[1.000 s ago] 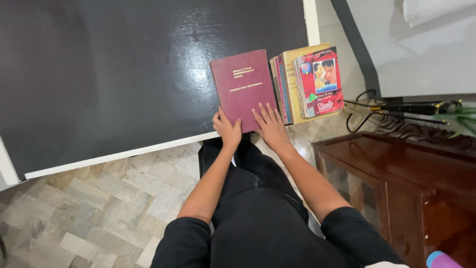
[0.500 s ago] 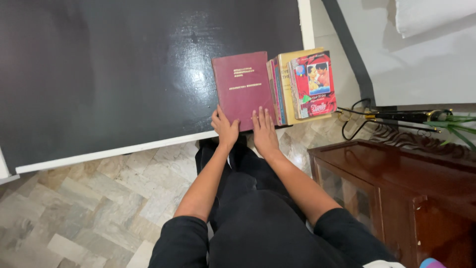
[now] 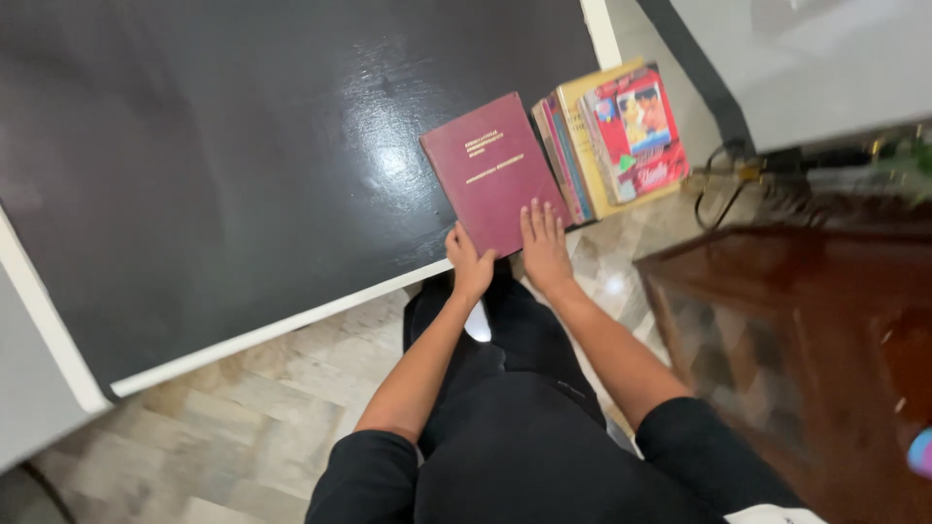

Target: Moving books from a wooden shelf to a nearby desk.

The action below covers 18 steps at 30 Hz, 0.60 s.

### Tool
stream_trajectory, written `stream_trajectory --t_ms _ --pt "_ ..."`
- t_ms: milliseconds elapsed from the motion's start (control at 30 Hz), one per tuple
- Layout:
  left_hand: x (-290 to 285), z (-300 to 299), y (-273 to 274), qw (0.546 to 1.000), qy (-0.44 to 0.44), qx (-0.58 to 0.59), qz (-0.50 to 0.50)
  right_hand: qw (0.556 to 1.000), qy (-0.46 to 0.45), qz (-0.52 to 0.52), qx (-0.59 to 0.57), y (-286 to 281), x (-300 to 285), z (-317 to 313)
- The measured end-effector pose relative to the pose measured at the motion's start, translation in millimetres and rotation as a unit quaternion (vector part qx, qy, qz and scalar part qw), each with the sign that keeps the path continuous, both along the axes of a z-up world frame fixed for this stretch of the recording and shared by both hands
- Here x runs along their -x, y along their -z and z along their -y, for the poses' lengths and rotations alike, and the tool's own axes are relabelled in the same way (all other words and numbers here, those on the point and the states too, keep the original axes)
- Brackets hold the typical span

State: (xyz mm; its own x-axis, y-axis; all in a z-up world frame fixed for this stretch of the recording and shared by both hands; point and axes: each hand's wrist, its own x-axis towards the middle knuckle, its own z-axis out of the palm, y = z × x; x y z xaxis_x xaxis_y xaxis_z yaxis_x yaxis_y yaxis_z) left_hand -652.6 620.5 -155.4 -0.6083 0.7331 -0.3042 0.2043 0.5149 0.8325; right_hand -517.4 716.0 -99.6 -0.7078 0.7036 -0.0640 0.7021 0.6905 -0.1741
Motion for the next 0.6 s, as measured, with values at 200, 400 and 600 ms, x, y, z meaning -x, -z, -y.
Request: stream_trajectory --t_ms 200,400,600 --pt "35 -5 -7 0.995 0.092 -0.001 0.05 0.996 0.075 0.01 0.048 -7 18 10" --pt "57 1 -14 0.982 0.171 0.021 0.073 0.976 0.182 0.002 0.124 -18 17 40" --pt "12 41 -70 0.972 0.232 -0.005 -0.033 0.941 0.228 -0.19 0.161 -39 -53 116"
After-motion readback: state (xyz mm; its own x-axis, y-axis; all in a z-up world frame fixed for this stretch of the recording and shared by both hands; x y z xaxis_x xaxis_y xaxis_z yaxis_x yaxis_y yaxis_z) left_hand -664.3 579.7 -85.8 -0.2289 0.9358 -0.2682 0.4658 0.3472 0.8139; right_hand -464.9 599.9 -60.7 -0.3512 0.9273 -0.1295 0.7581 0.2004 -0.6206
